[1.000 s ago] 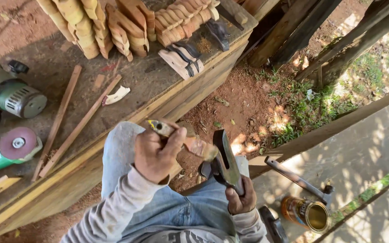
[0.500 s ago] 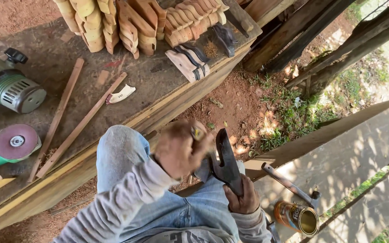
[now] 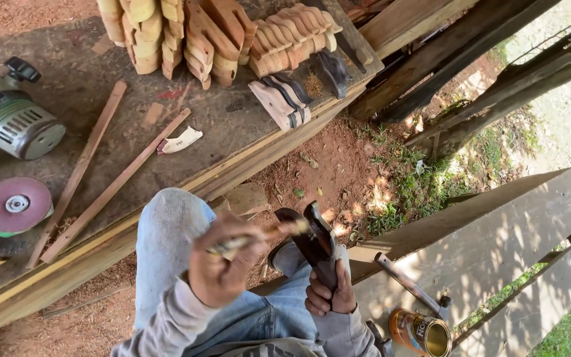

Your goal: Applying a wood stain or varnish to carved wooden furniture components using a paintbrush.

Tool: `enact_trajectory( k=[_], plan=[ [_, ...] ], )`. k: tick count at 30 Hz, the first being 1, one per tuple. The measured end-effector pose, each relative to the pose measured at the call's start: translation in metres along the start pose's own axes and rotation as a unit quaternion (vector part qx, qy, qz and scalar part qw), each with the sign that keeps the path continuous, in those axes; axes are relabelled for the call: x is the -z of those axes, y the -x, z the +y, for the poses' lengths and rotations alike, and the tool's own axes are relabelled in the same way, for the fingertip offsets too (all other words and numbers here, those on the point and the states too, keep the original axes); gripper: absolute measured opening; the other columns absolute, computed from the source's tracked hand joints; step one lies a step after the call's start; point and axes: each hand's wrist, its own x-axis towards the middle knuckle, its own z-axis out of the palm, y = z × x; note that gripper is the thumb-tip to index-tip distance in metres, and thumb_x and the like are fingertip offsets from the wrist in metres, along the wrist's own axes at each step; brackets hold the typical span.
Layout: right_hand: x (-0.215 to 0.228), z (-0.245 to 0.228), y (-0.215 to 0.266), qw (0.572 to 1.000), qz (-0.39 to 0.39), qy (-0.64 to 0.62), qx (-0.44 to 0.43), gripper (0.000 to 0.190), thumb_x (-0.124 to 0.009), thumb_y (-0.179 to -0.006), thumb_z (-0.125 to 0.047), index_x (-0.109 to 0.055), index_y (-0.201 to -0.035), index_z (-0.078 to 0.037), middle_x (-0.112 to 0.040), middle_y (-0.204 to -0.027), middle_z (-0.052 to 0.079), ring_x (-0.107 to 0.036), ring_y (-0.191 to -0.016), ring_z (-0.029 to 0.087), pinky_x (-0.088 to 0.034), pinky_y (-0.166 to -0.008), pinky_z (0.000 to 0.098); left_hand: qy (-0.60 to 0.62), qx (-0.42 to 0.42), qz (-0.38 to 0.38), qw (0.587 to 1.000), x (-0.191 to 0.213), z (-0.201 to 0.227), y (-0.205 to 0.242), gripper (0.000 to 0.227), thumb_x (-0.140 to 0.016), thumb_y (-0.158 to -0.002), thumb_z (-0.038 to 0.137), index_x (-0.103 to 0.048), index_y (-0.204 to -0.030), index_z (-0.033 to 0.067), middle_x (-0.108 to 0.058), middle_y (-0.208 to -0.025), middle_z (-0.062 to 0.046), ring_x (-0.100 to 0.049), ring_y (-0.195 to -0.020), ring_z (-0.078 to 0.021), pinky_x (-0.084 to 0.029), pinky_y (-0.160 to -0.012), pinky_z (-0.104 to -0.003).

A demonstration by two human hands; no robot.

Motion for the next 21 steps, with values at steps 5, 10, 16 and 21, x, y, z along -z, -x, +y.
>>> enact_trajectory(
  k=[5,10,16,21],
  plan=[
    [-0.024,0.004,-0.006,0.999,-0.046,-0.018,-0.016,0.078,-0.035,-0.102,-0.073,-0.060,-0.128,-0.004,-0.050,-0.068,-0.004,-0.048,-0.053,0.014,-0.038,-0.051,0.0309,-0.008,0.009,-0.105,0.994,-0.021,-0.003,0.007,0.009,-0.070,-0.090,0.016,-0.071,-0.088,0.0069,-0.058,-0.065,0.000,-0.043,-0.058,-0.0130,-0.037,-0.053,-0.028],
    [-0.004,0.009,0.012,0.996,0.042,0.056,0.053,0.075,-0.039,-0.103,-0.067,-0.059,-0.129,0.000,-0.045,-0.067,-0.004,-0.045,-0.050,0.012,-0.041,-0.046,0.0304,-0.216,-0.082,-0.055,0.971,0.000,-0.034,-0.032,0.002,-0.067,-0.094,0.012,-0.067,-0.092,0.0120,-0.064,-0.072,0.000,-0.045,-0.055,-0.0121,-0.041,-0.054,-0.030],
    [-0.064,0.022,-0.003,0.845,0.425,0.271,0.179,0.061,-0.049,-0.102,-0.051,-0.067,-0.097,0.007,-0.037,-0.050,0.003,-0.028,-0.033,0.015,-0.024,-0.031,0.0309,-0.018,0.015,-0.082,0.996,-0.017,0.009,-0.038,0.012,-0.073,-0.090,0.005,-0.067,-0.080,0.0045,-0.061,-0.063,-0.002,-0.039,-0.039,-0.0081,-0.029,-0.031,-0.024],
    [-0.063,0.020,0.004,0.842,0.375,0.329,0.203,0.053,-0.050,-0.103,-0.045,-0.067,-0.101,0.005,-0.038,-0.051,0.002,-0.030,-0.035,0.013,-0.026,-0.032,0.0299,-0.190,-0.077,-0.043,0.978,-0.006,-0.035,-0.038,0.008,-0.068,-0.093,0.006,-0.064,-0.086,0.0081,-0.060,-0.075,-0.002,-0.038,-0.050,-0.0109,-0.037,-0.051,-0.028]
  ],
)
